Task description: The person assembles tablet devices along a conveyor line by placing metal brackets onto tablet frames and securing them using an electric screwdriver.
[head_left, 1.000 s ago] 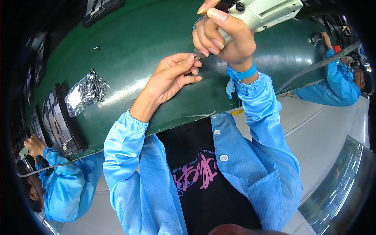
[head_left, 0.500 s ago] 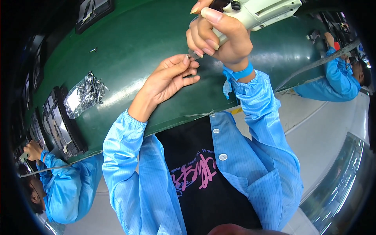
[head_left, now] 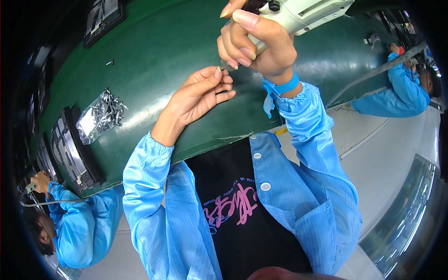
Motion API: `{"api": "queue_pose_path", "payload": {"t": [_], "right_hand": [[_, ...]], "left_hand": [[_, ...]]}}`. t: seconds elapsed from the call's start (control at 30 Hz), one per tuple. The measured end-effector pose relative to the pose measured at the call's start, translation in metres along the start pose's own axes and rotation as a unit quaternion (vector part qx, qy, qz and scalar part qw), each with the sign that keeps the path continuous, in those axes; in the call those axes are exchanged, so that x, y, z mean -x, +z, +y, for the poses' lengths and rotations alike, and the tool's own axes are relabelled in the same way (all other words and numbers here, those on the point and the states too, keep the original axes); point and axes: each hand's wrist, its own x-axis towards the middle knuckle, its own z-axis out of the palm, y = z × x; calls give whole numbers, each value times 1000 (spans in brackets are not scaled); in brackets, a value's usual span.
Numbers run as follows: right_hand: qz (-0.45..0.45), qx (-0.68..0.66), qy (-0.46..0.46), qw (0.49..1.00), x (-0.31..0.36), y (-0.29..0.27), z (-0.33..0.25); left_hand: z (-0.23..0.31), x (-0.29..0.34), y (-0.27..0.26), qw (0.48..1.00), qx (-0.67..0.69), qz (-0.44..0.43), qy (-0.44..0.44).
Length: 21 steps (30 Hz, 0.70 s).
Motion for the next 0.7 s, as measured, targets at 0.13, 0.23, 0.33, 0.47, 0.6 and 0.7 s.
{"api": "queue_pose_path", "payload": {"t": [0.13,0.23,0.33,0.47,0.6,0.7], "right_hand": [[-1,2,1,1000,0,0,1],[12,13,7,1000,1,2,1],[15,3,13,1000,1,3,1],[18,4,11,1000,2,3,1],[19,2,14,1000,3,3,1],[17,3,11,1000,4,3,1]], "left_hand": [[0,0,0,1000,-8,3,4],[-1,-1,-1,1000,-9,4,11],[-1,-1,0,1000,-12,6,17],[-2,-1,1,999,-24,9,26],[-3,0,2,999,-28,10,26],[-3,-2,1,999,-30,7,23]]}}
